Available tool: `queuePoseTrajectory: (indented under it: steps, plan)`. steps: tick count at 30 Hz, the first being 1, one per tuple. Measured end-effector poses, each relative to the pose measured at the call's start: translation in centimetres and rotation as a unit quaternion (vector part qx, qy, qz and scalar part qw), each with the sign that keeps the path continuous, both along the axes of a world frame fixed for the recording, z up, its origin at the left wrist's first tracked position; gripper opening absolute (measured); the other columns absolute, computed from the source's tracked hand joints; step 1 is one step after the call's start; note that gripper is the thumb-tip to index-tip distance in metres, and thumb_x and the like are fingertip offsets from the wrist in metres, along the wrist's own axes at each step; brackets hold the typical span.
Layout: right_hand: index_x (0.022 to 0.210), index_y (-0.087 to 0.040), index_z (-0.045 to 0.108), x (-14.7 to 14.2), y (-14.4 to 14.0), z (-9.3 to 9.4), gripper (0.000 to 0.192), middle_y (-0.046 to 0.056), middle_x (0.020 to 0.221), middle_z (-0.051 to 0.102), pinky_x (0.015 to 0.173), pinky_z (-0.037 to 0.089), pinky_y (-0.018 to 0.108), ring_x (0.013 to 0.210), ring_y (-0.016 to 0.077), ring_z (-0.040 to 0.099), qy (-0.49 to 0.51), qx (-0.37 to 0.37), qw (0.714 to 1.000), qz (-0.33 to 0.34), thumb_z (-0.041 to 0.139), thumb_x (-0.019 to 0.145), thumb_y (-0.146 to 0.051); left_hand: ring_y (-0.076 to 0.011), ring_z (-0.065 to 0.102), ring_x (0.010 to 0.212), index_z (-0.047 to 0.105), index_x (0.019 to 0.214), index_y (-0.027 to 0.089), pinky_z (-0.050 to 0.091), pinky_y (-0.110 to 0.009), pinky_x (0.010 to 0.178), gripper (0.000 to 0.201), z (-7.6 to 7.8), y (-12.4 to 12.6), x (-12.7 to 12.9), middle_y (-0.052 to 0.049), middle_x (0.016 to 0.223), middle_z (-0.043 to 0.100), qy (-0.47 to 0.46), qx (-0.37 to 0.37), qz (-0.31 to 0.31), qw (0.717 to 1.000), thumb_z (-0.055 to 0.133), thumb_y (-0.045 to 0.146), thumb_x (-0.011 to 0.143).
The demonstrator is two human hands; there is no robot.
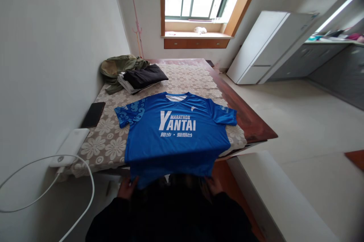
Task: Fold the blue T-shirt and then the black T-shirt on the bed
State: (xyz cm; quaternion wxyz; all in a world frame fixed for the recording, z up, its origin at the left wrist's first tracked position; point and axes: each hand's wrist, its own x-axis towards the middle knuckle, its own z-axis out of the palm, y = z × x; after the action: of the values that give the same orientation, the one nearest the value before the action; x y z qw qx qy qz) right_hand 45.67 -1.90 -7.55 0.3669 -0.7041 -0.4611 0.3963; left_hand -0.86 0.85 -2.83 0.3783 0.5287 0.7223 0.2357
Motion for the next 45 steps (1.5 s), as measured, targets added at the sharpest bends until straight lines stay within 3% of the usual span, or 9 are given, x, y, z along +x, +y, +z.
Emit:
queuePoseTrajectory:
  steps: [5, 11, 15, 19, 25, 30, 38, 41, 45]
  plan:
    - [0.091, -0.020, 0.077, 3.1, -2.6, 3.6, 0.059, 0.010, 0.081, 0.078, 0.080, 0.062, 0.050, 0.081, 0.0357, 0.075, 0.250, -0.033, 0.959, -0.129, 0.080, 0.063, -0.072, -0.0322, 0.074, 0.083, 0.075, 0.076, 0.021, 0.061, -0.043, 0.083, 0.070, 4.0, -3.0, -4.0, -0.006, 0.077, 0.077, -0.220, -0.102, 0.033, 0.970, 0.068, 0.088, 0.061]
    - [0.122, -0.020, 0.065, 1.8, -3.9, 5.8, 0.081, 0.001, 0.061, 0.067, 0.050, 0.054, 0.036, 0.048, 0.0221, 0.063, 0.274, -0.188, 0.942, 0.041, 0.094, 0.058, -0.061, -0.0229, 0.070, 0.067, 0.066, 0.103, 0.022, 0.057, -0.035, 0.066, 0.068, 7.7, -4.3, -1.6, 0.000, 0.065, 0.069, -0.274, -0.141, 0.100, 0.946, 0.087, 0.070, 0.058]
    - [0.124, -0.027, 0.064, 2.9, -4.6, 9.1, 0.063, -0.003, 0.060, 0.061, 0.049, 0.049, 0.029, 0.047, 0.0156, 0.056, 0.300, -0.068, 0.951, -0.033, 0.088, 0.073, -0.055, -0.0172, 0.065, 0.059, 0.057, 0.120, 0.026, 0.051, -0.027, 0.057, 0.070, 10.5, -5.2, -0.6, 0.004, 0.068, 0.068, -0.351, -0.126, 0.132, 0.919, 0.088, 0.060, 0.066]
    - [0.089, -0.024, 0.075, 5.6, -4.5, 14.5, 0.030, 0.004, 0.077, 0.068, 0.054, 0.052, 0.029, 0.061, 0.0171, 0.062, 0.308, 0.006, 0.950, -0.045, 0.088, 0.074, -0.047, -0.0140, 0.065, 0.057, 0.064, 0.109, 0.026, 0.053, -0.024, 0.058, 0.050, 14.4, -4.5, -1.2, 0.004, 0.068, 0.068, -0.433, -0.091, 0.147, 0.884, 0.089, 0.048, 0.071]
    - [0.114, -0.029, 0.078, 7.0, -1.9, 21.4, 0.048, 0.012, 0.101, 0.079, 0.082, 0.062, 0.048, 0.094, 0.0353, 0.075, 0.286, 0.115, 0.950, -0.045, 0.087, 0.071, -0.049, -0.0303, 0.076, 0.101, 0.074, 0.110, 0.021, 0.063, -0.037, 0.087, 0.057, 19.4, -0.4, -0.2, -0.009, 0.106, 0.080, -0.338, 0.073, 0.138, 0.928, 0.093, 0.043, 0.061]
    - [0.113, -0.024, 0.077, 6.9, 1.8, 24.7, 0.038, 0.011, 0.099, 0.080, 0.075, 0.063, 0.040, 0.080, 0.0276, 0.074, 0.114, 0.160, 0.980, -0.023, 0.083, 0.081, -0.042, -0.0319, 0.076, 0.107, 0.072, 0.120, 0.022, 0.063, -0.041, 0.093, 0.059, 20.7, 3.4, 2.6, -0.011, 0.125, 0.076, -0.193, 0.185, 0.120, 0.956, 0.083, 0.052, 0.071]
    - [0.094, -0.022, 0.080, 8.2, 6.4, 28.0, 0.031, 0.004, 0.073, 0.075, 0.056, 0.055, 0.032, 0.060, 0.0207, 0.063, 0.003, 0.219, 0.974, -0.051, 0.075, 0.087, -0.052, -0.0278, 0.076, 0.085, 0.075, 0.092, 0.025, 0.061, -0.037, 0.084, 0.028, 21.6, 8.2, 2.6, -0.006, 0.094, 0.078, -0.077, 0.211, 0.091, 0.970, 0.073, 0.050, 0.079]
    - [0.073, -0.023, 0.076, 8.7, 8.2, 29.1, 0.035, 0.001, 0.058, 0.063, 0.049, 0.049, 0.028, 0.052, 0.0174, 0.057, -0.082, 0.230, 0.968, -0.067, 0.075, 0.085, -0.056, -0.0262, 0.072, 0.086, 0.068, 0.085, 0.026, 0.058, -0.034, 0.082, 0.030, 22.2, 9.2, 1.6, -0.004, 0.090, 0.074, -0.132, 0.238, 0.082, 0.959, 0.072, 0.055, 0.080]
    - [0.080, -0.023, 0.078, 8.5, 10.2, 28.8, 0.033, 0.007, 0.083, 0.072, 0.061, 0.055, 0.032, 0.073, 0.0237, 0.067, -0.006, 0.320, 0.946, -0.059, 0.075, 0.085, -0.056, -0.0195, 0.060, 0.065, 0.059, 0.090, 0.028, 0.052, -0.030, 0.062, 0.039, 22.8, 9.8, 0.9, 0.003, 0.073, 0.062, -0.314, 0.198, 0.121, 0.921, 0.067, 0.065, 0.082]
